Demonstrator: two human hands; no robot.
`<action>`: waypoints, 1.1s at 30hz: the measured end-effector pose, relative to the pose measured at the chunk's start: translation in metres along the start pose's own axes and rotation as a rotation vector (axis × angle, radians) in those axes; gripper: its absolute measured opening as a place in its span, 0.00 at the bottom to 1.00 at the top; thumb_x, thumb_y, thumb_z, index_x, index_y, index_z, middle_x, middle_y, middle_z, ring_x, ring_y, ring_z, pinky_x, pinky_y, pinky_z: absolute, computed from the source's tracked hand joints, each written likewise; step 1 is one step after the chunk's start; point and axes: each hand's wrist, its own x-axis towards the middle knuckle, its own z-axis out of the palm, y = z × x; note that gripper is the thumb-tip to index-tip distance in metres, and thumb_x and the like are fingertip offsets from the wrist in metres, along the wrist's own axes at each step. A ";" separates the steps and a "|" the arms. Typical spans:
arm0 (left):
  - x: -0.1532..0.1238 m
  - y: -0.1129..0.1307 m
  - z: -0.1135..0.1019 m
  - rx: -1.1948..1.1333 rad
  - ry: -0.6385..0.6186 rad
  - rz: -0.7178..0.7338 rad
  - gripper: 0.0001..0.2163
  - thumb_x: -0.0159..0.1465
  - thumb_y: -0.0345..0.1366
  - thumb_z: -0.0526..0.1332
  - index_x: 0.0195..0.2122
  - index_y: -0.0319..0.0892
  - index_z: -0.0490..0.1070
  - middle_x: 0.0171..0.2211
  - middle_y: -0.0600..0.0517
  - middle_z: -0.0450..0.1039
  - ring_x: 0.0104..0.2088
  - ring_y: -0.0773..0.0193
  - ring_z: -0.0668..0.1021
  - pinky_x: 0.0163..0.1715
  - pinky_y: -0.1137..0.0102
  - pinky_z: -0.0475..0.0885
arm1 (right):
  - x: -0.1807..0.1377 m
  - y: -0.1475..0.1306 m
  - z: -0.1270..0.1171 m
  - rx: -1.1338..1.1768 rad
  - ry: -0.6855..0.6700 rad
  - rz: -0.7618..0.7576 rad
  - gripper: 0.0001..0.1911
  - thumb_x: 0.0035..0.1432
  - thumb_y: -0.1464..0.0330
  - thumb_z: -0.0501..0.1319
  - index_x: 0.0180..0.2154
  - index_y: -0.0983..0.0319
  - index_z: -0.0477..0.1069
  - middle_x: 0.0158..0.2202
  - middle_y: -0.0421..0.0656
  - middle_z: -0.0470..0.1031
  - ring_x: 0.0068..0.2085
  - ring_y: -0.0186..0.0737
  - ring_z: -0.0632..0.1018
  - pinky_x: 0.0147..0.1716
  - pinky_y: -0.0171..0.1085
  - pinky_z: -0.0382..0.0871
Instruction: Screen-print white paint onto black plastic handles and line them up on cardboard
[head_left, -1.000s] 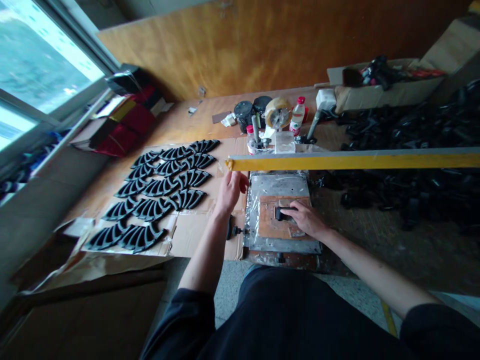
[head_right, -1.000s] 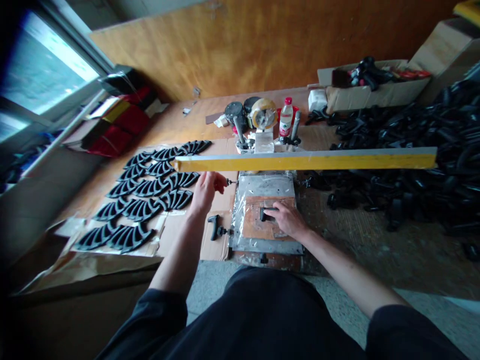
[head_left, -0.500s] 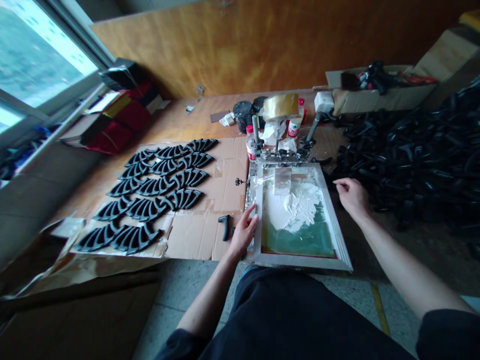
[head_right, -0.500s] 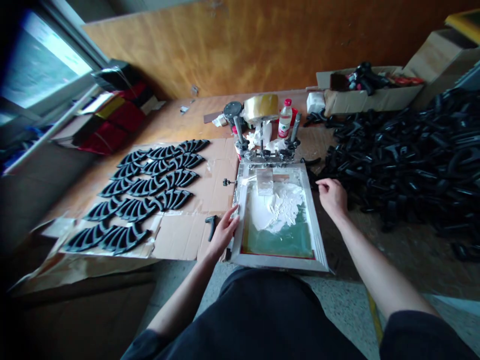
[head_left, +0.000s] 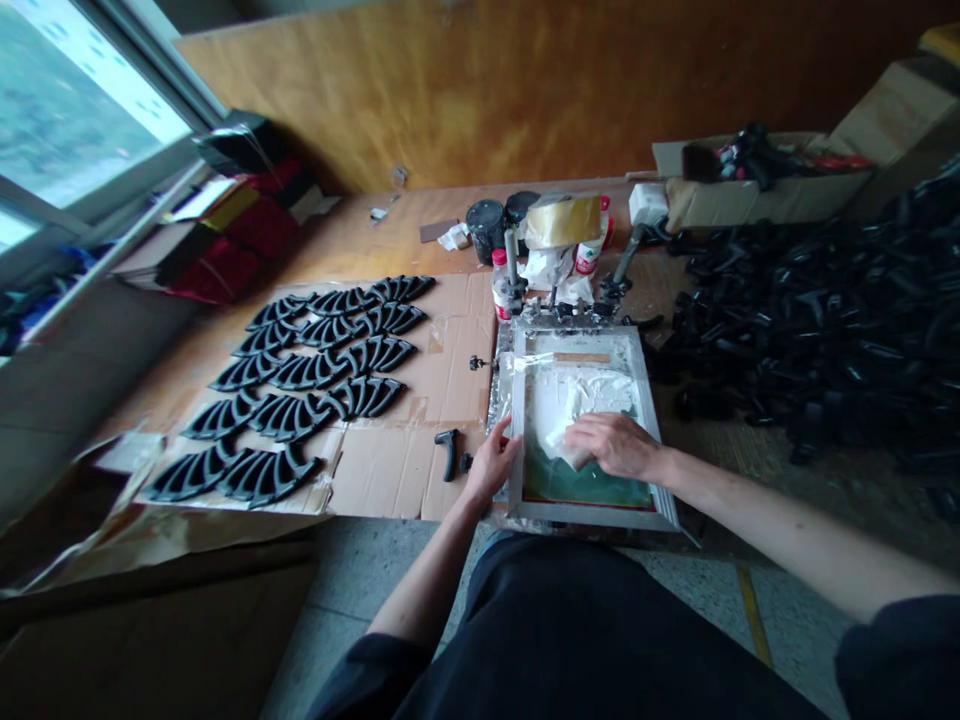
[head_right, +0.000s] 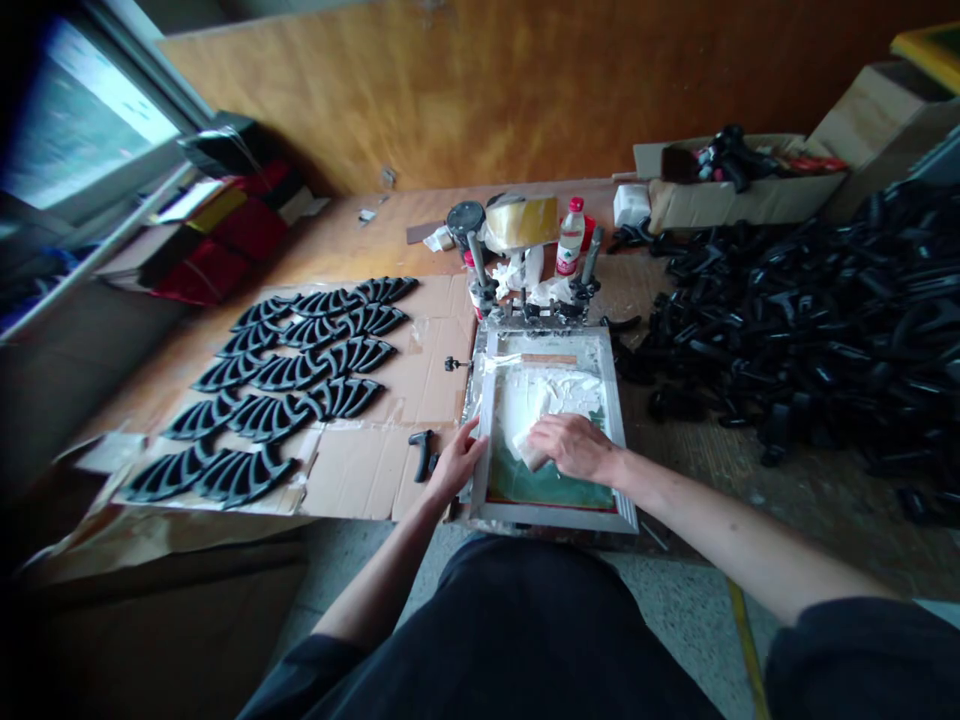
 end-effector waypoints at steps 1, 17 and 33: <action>0.000 0.000 0.001 -0.003 0.004 0.002 0.26 0.65 0.49 0.55 0.62 0.46 0.63 0.31 0.53 0.73 0.30 0.65 0.74 0.30 0.73 0.66 | -0.004 0.000 -0.003 0.023 -0.020 -0.022 0.15 0.52 0.81 0.56 0.36 0.60 0.75 0.35 0.41 0.77 0.39 0.38 0.75 0.37 0.34 0.65; -0.013 0.032 -0.018 -0.192 -0.038 0.008 0.30 0.61 0.49 0.60 0.64 0.44 0.60 0.21 0.60 0.62 0.20 0.72 0.64 0.22 0.76 0.58 | 0.036 0.008 -0.020 0.015 0.253 0.363 0.21 0.59 0.66 0.64 0.55 0.52 0.69 0.43 0.40 0.77 0.40 0.39 0.77 0.38 0.36 0.70; 0.009 0.155 -0.039 -0.812 0.172 0.333 0.25 0.66 0.56 0.48 0.52 0.42 0.66 0.42 0.46 0.74 0.40 0.64 0.78 0.32 0.73 0.73 | -0.028 0.046 0.039 0.056 0.334 0.611 0.13 0.56 0.59 0.64 0.33 0.64 0.73 0.37 0.48 0.75 0.40 0.43 0.76 0.41 0.38 0.70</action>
